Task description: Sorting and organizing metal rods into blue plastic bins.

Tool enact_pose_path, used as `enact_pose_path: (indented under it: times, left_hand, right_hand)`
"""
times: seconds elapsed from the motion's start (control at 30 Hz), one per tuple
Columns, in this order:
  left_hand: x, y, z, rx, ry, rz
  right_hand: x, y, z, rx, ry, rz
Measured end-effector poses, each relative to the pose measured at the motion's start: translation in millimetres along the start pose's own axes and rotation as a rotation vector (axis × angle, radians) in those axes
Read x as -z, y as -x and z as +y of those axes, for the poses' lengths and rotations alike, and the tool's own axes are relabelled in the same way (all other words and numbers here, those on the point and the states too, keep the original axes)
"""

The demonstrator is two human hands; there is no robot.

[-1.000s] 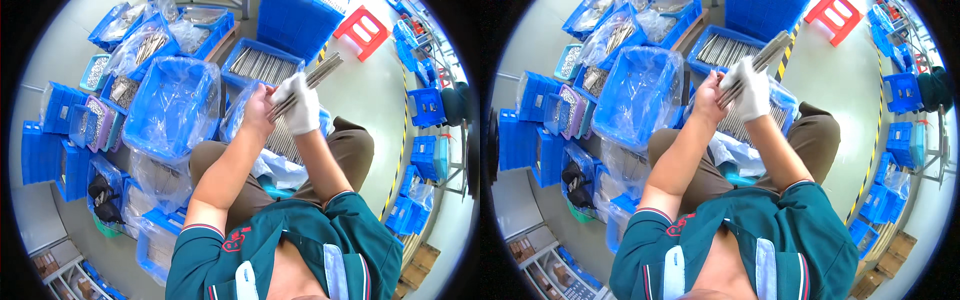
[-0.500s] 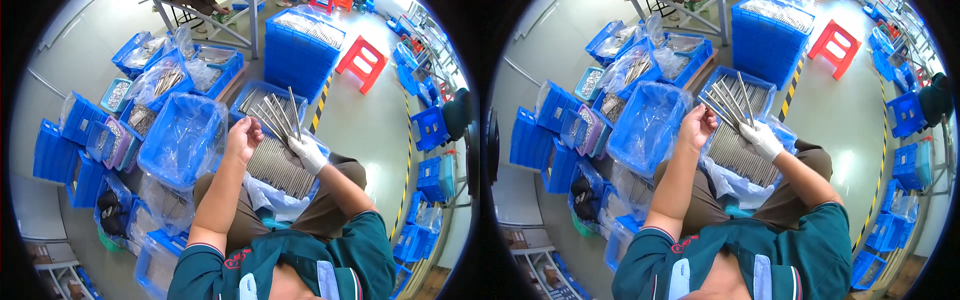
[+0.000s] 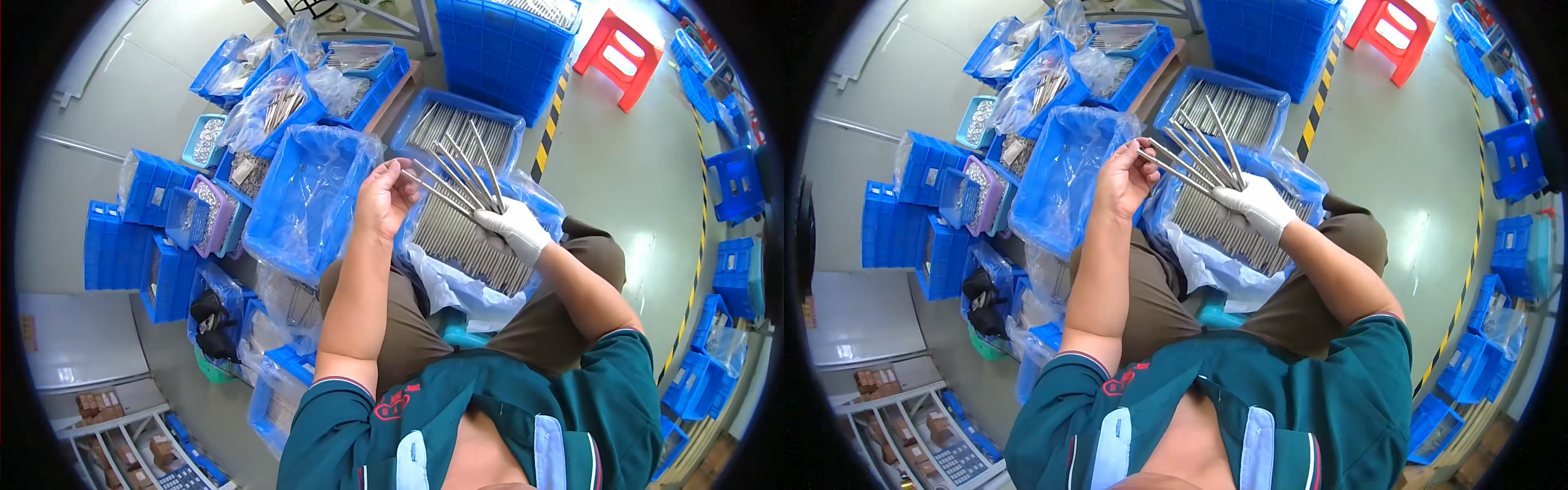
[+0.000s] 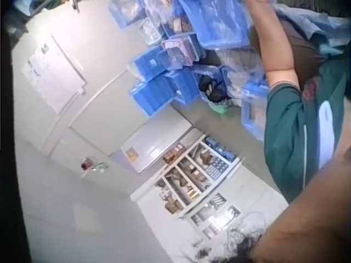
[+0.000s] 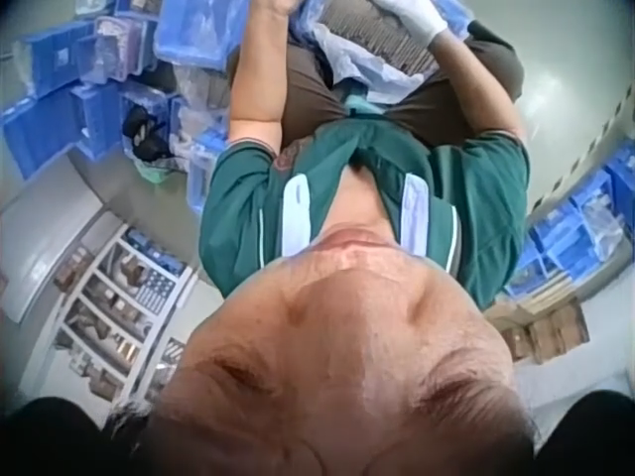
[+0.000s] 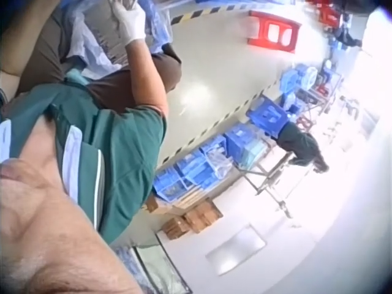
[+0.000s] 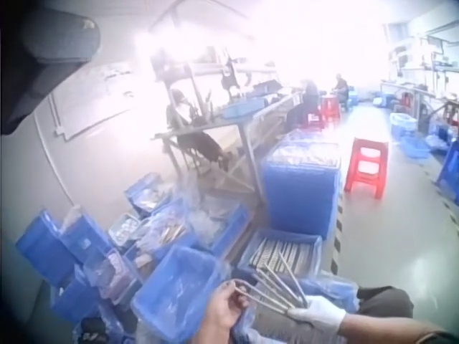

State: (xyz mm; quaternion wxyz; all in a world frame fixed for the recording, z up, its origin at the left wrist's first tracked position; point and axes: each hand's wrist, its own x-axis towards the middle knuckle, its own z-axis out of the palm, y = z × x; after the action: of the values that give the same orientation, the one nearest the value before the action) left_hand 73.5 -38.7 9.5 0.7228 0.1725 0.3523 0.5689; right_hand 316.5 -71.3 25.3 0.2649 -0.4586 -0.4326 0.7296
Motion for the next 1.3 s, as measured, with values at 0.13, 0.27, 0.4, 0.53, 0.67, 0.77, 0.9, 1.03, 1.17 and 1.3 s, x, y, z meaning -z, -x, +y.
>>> enact_pose_path:
  times: [0.13, 0.27, 0.4, 0.53, 0.67, 0.77, 0.9, 1.03, 1.17, 1.3]
  left_hand:
    - [2, 4, 0, -0.003, -0.014, 0.019]
    - [8, 6, 1, 0.041, -0.001, -0.041]
    - [-3, 10, 1, 0.022, -0.013, 0.029]
    - [-8, 8, -4, 0.098, -0.035, -0.097]
    - [-24, 16, -6, 0.194, -0.101, -0.278]
    - [-22, 18, -7, 0.155, -0.175, -0.309]
    - [-34, 20, -14, 0.109, -0.267, -0.207]
    - [-36, 21, -17, 0.111, -0.29, -0.227]
    - [-38, 21, -20, 0.05, -0.366, -0.213]
    - [-47, 28, -20, -0.049, -0.363, -0.192]
  right_hand:
    - [1, 4, 0, 0.009, -0.009, -0.022]
    - [-3, 6, -2, -0.019, 0.0, -0.009]
    - [-1, 5, 0, -0.036, -0.036, -0.037]
    - [1, 8, 2, -0.032, -0.124, -0.209]
    - [0, 10, 5, -0.057, -0.191, -0.278]
    - [-2, 10, 5, -0.055, -0.194, -0.315]
    - [0, 7, 10, -0.059, -0.189, -0.35]
    - [-1, 5, 15, -0.065, -0.194, -0.347]
    - [-3, 7, 14, -0.103, -0.237, -0.336]
    - [-5, 9, 9, -0.101, -0.219, -0.336]
